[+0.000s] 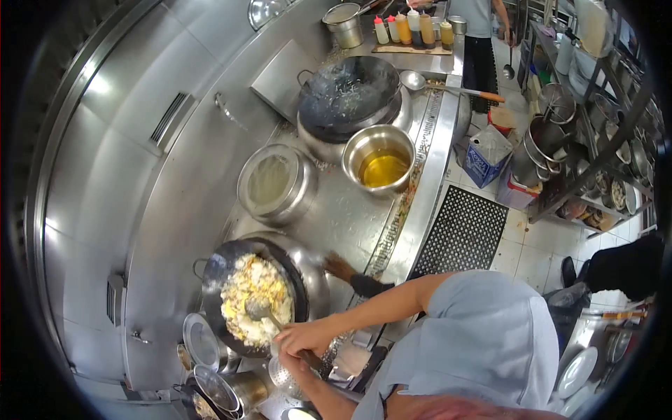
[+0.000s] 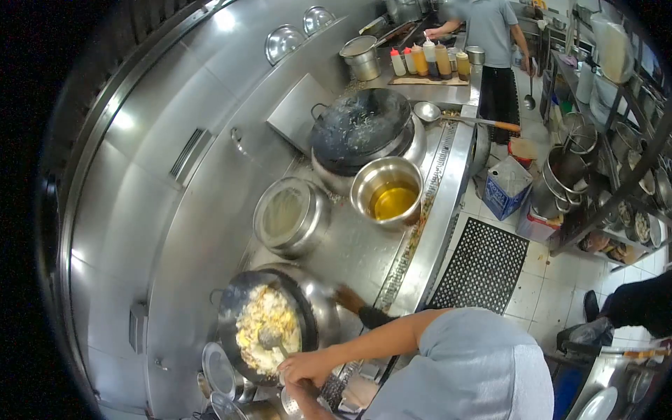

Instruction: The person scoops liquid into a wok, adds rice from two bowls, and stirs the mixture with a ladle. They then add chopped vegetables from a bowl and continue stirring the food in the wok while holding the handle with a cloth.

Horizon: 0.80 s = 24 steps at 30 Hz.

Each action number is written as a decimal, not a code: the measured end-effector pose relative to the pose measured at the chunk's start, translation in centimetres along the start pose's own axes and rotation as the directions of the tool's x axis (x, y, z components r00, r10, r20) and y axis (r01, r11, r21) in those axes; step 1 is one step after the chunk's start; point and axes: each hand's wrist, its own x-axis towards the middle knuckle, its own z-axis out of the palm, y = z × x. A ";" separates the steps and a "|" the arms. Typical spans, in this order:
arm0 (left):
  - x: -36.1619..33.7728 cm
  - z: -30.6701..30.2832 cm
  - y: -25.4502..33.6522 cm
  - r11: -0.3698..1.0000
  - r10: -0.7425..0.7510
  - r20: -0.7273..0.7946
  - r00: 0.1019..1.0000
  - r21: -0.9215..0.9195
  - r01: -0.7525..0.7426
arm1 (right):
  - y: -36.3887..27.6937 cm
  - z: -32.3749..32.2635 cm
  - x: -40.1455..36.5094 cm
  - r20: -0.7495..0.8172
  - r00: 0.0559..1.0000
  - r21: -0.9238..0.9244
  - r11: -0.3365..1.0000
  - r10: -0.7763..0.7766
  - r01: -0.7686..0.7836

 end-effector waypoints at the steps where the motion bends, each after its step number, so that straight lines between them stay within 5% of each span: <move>1: 2.7 0.7 -1.1 0.986 0.157 0.065 0.985 -0.067 -0.153 | -0.9 0.2 2.1 -0.040 0.994 0.147 0.985 0.101 -0.094; 4: 9.3 -2.1 -8.4 0.801 0.570 0.181 0.802 -0.341 -0.492 | 0.1 2.0 5.3 -0.022 0.936 0.249 0.908 0.352 -0.336; 5: 7.0 -2.4 -6.4 0.808 0.553 0.182 0.813 -0.357 -0.469 | -1.8 0.8 7.0 -0.152 0.929 0.294 0.913 0.338 -0.284; 6: 2.4 1.8 -2.3 0.944 0.211 0.159 0.964 -0.289 -0.159 | -3.9 -1.4 9.5 -0.280 0.907 0.336 0.917 0.315 -0.215; 7: -2.9 4.9 1.7 0.957 -0.155 0.105 0.982 -0.230 0.175 | -4.3 -2.3 10.7 -0.283 0.902 0.347 0.912 0.325 -0.220; 8: -1.9 3.8 1.2 0.956 -0.159 0.087 0.984 -0.236 0.175 | -4.2 -2.8 11.9 -0.288 0.897 0.366 0.904 0.335 -0.220; 10: -0.3 2.2 0.6 0.937 -0.196 0.332 0.923 -0.213 0.276 | -1.2 -2.9 12.8 -0.362 0.850 0.335 0.904 0.384 -0.266; 12: -2.4 4.5 2.8 0.923 -0.318 0.109 0.942 -0.190 0.334 | 1.8 -4.4 13.7 -0.474 0.745 0.315 0.881 0.469 -0.354; 13: -2.4 5.1 3.0 0.910 -0.339 0.132 0.931 -0.205 0.360 | 4.3 -4.6 14.4 -0.591 0.676 0.387 0.890 0.441 -0.242; 14: -1.7 4.7 2.6 0.893 -0.356 0.136 0.925 -0.242 0.379 | 4.2 -6.0 15.1 -0.611 0.598 0.409 0.853 0.519 -0.323; 15: -0.7 3.5 1.7 0.905 -0.303 0.212 0.929 -0.240 0.350 | 3.6 -7.3 16.5 -0.606 0.526 0.445 0.802 0.597 -0.398; 16: 4.0 -0.2 -3.6 0.980 0.123 0.312 0.942 0.113 -0.165 | 0.6 -9.3 18.2 -0.454 0.530 0.527 0.696 0.716 -0.488; 17: -0.5 3.0 0.2 0.963 -0.134 0.196 0.971 -0.204 0.174 | 0.0 -9.3 19.2 -0.425 0.553 0.512 0.694 0.717 -0.507; 18: 3.1 0.4 -5.0 0.875 0.303 0.281 0.910 0.295 -0.383 | -1.4 -8.8 19.9 -0.447 0.607 0.512 0.744 0.657 -0.428; 19: -0.2 1.8 -2.9 0.993 0.111 0.115 0.987 -0.050 -0.106 | -0.6 -7.8 19.6 -0.461 0.626 0.497 0.768 0.629 -0.405; 20: -4.8 4.9 0.4 0.893 -0.107 0.051 0.993 -0.434 0.119 | 0.8 -6.3 19.4 -0.527 0.585 0.527 0.777 0.617 -0.345; 22: -9.9 5.8 3.0 0.831 -0.196 0.133 0.971 -0.504 0.237 | 2.9 -7.0 20.3 -0.477 0.494 0.597 0.681 0.727 -0.425; 24: -15.0 7.7 7.9 0.851 -0.229 0.080 0.970 -0.467 0.240 | 3.7 -9.7 23.5 -0.354 0.500 0.678 0.585 0.790 -0.445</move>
